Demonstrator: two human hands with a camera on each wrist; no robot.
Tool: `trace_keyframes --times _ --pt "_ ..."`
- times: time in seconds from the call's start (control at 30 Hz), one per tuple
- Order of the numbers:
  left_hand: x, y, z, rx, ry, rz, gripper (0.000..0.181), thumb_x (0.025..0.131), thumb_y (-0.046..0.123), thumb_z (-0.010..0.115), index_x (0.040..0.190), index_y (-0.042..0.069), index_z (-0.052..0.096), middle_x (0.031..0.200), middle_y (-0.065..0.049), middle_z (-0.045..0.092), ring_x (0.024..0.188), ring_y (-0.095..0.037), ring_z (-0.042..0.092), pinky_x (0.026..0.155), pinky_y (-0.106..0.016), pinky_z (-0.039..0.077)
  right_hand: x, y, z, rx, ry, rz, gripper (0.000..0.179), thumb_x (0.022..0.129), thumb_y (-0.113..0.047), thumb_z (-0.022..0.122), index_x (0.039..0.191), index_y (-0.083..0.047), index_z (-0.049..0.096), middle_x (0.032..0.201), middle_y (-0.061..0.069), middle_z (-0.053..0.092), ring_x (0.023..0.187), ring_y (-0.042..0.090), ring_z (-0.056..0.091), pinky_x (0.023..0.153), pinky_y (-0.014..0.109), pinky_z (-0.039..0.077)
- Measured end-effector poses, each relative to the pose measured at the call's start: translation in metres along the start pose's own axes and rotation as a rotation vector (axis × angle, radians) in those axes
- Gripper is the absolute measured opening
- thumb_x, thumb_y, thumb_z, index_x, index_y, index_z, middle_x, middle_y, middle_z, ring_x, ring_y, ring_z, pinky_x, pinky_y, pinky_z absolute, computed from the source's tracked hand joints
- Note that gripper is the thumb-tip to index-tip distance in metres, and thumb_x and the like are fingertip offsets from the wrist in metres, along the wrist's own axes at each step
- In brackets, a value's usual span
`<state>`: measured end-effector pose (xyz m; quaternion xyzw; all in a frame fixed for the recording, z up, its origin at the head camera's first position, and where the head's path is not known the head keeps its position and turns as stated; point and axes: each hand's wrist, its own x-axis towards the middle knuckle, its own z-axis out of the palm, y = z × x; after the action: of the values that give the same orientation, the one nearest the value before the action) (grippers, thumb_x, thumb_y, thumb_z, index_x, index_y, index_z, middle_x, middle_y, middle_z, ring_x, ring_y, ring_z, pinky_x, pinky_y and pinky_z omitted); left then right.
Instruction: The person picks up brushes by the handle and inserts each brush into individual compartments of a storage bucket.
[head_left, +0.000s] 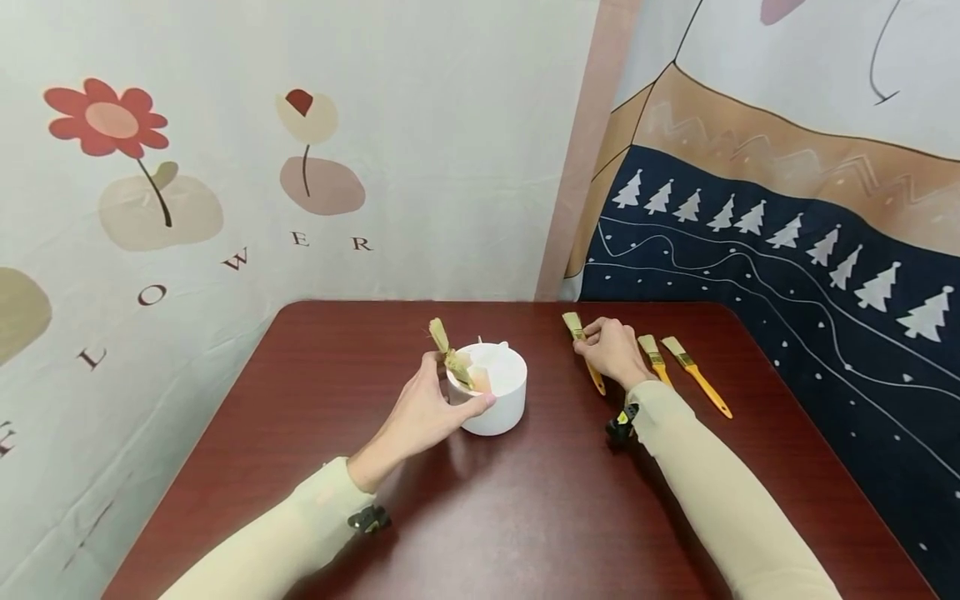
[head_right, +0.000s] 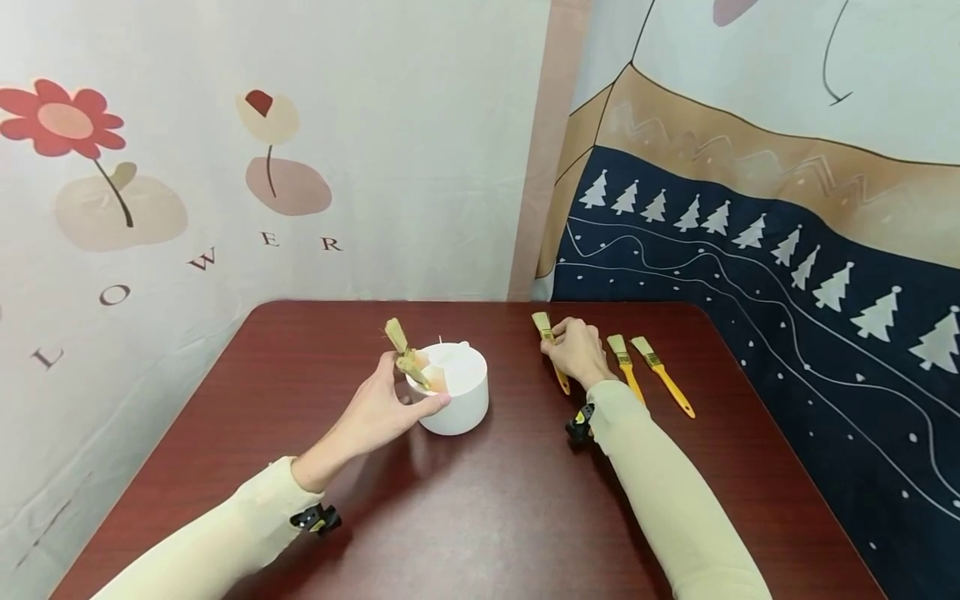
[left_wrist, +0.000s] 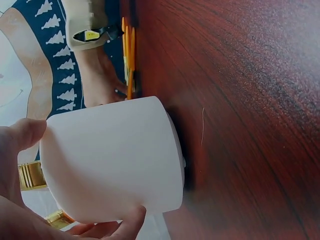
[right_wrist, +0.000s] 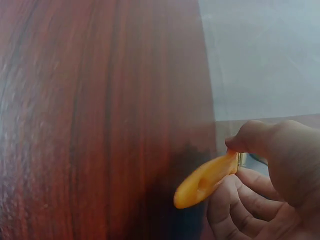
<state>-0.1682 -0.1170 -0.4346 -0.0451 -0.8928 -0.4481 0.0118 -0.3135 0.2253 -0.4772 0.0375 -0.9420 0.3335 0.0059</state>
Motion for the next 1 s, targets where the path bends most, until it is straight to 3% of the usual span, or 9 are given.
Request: trace_keyframes --times 0.2,0.33,0.43,0.57,0.87,1.0 --pt "0.001 0.002 -0.004 -0.003 -0.030 0.011 0.085 0.093 0.050 0.094 0.154 0.009 0.053 0.132 -0.010 0.072 0.112 -0.028 0.066 0.096 -0.039 0.054 -0.005 -0.008 -0.010 0.057 -0.012 0.024 0.052 0.108 -0.032 0.085 0.146 -0.001 0.071 0.127 0.021 0.085 0.118 0.037 0.078 0.103 0.051 0.064" --pt "-0.001 0.004 -0.007 -0.022 -0.060 0.006 0.079 0.094 0.049 0.094 0.151 0.011 0.055 0.144 -0.008 0.075 0.124 -0.027 0.074 0.106 -0.046 0.060 -0.011 -0.014 -0.016 0.086 -0.019 0.023 0.056 0.109 -0.034 0.084 0.150 0.001 0.070 0.128 0.022 0.083 0.112 0.034 0.077 0.096 0.044 0.065" --pt "-0.003 0.005 -0.008 -0.022 -0.075 0.002 0.077 0.095 0.047 0.093 0.151 0.011 0.056 0.148 -0.007 0.076 0.131 -0.028 0.077 0.112 -0.052 0.061 -0.016 -0.018 -0.018 0.115 -0.018 0.019 0.054 0.110 -0.035 0.084 0.149 -0.001 0.070 0.128 0.021 0.082 0.107 0.031 0.077 0.089 0.037 0.065" --pt "-0.004 0.005 -0.008 -0.006 -0.079 0.008 0.079 0.096 0.044 0.093 0.157 0.012 0.055 0.145 -0.011 0.078 0.128 -0.029 0.078 0.110 -0.053 0.061 -0.022 -0.024 -0.019 0.145 -0.010 0.002 0.049 0.110 -0.035 0.084 0.146 -0.004 0.071 0.126 0.020 0.081 0.102 0.030 0.076 0.085 0.032 0.065" --pt "-0.006 0.006 0.001 -0.003 0.004 -0.020 0.097 0.091 0.056 0.095 0.159 0.008 0.044 0.124 -0.010 0.069 0.108 -0.024 0.063 0.094 -0.036 0.051 -0.039 -0.045 -0.027 0.206 0.047 -0.112 0.036 0.108 -0.030 0.087 0.130 -0.005 0.073 0.115 0.019 0.083 0.084 0.024 0.080 0.075 0.031 0.068" --pt "-0.006 0.007 0.005 -0.016 0.045 -0.009 0.093 0.091 0.053 0.096 0.153 0.006 0.045 0.129 -0.011 0.067 0.108 -0.025 0.062 0.097 -0.037 0.051 -0.048 -0.059 -0.032 0.234 0.063 -0.153 0.033 0.107 -0.030 0.088 0.126 -0.007 0.073 0.112 0.017 0.084 0.087 0.026 0.080 0.073 0.033 0.068"
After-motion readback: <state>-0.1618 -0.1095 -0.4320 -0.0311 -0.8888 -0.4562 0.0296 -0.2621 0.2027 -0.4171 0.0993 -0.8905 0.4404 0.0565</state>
